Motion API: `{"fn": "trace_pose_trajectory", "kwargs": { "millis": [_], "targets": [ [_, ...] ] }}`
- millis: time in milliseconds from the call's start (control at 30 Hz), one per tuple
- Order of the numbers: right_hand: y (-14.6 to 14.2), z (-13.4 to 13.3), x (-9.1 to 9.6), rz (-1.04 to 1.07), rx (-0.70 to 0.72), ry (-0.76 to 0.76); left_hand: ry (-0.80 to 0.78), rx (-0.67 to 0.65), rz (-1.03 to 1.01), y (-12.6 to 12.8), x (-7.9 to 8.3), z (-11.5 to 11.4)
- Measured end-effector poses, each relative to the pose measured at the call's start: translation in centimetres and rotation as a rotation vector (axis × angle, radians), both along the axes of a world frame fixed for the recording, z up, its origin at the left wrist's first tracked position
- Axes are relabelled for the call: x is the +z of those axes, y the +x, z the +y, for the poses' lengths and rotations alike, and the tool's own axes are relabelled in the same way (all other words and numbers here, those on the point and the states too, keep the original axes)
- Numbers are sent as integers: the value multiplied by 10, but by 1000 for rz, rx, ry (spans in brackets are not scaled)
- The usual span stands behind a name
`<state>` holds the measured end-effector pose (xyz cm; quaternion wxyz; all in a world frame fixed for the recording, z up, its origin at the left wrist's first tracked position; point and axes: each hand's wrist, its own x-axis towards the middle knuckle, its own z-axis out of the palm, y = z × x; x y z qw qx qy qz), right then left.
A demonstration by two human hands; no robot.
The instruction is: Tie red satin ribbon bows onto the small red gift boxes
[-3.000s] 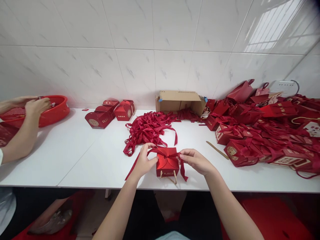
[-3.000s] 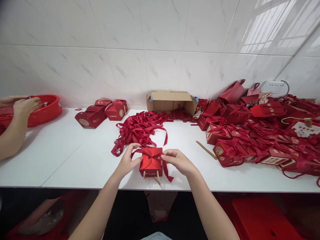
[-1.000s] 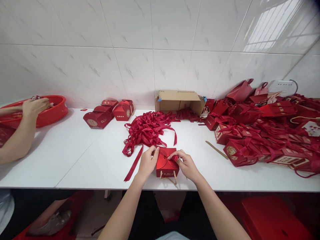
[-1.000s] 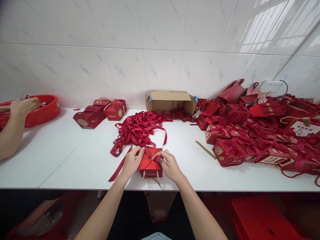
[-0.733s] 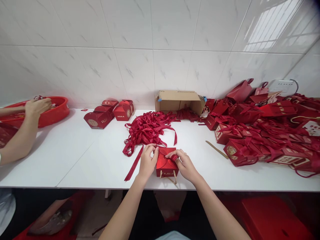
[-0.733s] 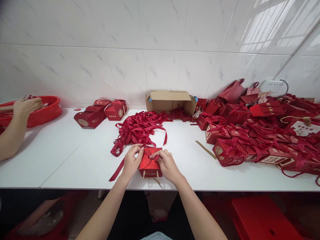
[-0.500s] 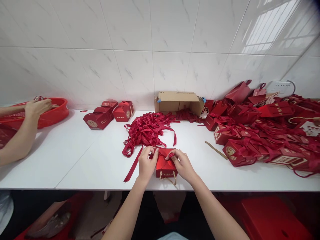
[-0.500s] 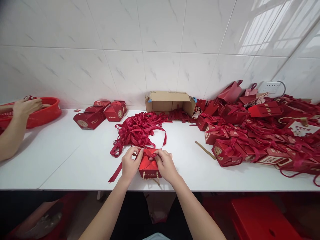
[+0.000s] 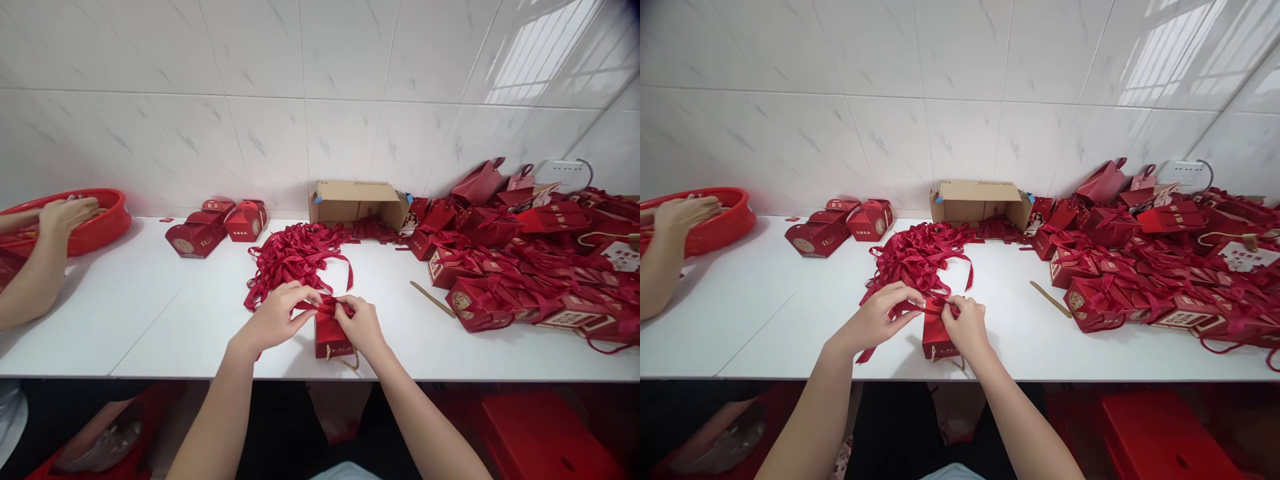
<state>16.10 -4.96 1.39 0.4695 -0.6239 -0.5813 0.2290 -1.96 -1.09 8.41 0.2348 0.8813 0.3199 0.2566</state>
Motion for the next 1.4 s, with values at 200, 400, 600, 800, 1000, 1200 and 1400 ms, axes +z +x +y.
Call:
{"fn": "trace_pose_trajectory", "kwargs": {
  "millis": [200, 400, 600, 800, 1000, 1200, 1400],
  "targets": [
    [1, -7, 7, -86, 133, 25, 115, -173, 200, 46, 21, 32],
    [2, -10, 1, 29, 116, 58, 183, 31, -25, 57, -7, 35],
    [3, -11, -1, 69, 154, 86, -134, 124, -245, 23, -42, 2],
    [-1, -13, -5, 178, 108, 84, -236, 250, -492, 28, -70, -12],
    [-6, -11, -9, 297, 37, 134, -242, 234, -472, 33, -70, -19],
    [-6, -13, -10, 204, 41, 145, -219, 313, -491, 39, -74, -23],
    [-6, -15, -11, 123, -23, 237, -216, 391, -517, 43, -78, -24]
  ]
}}
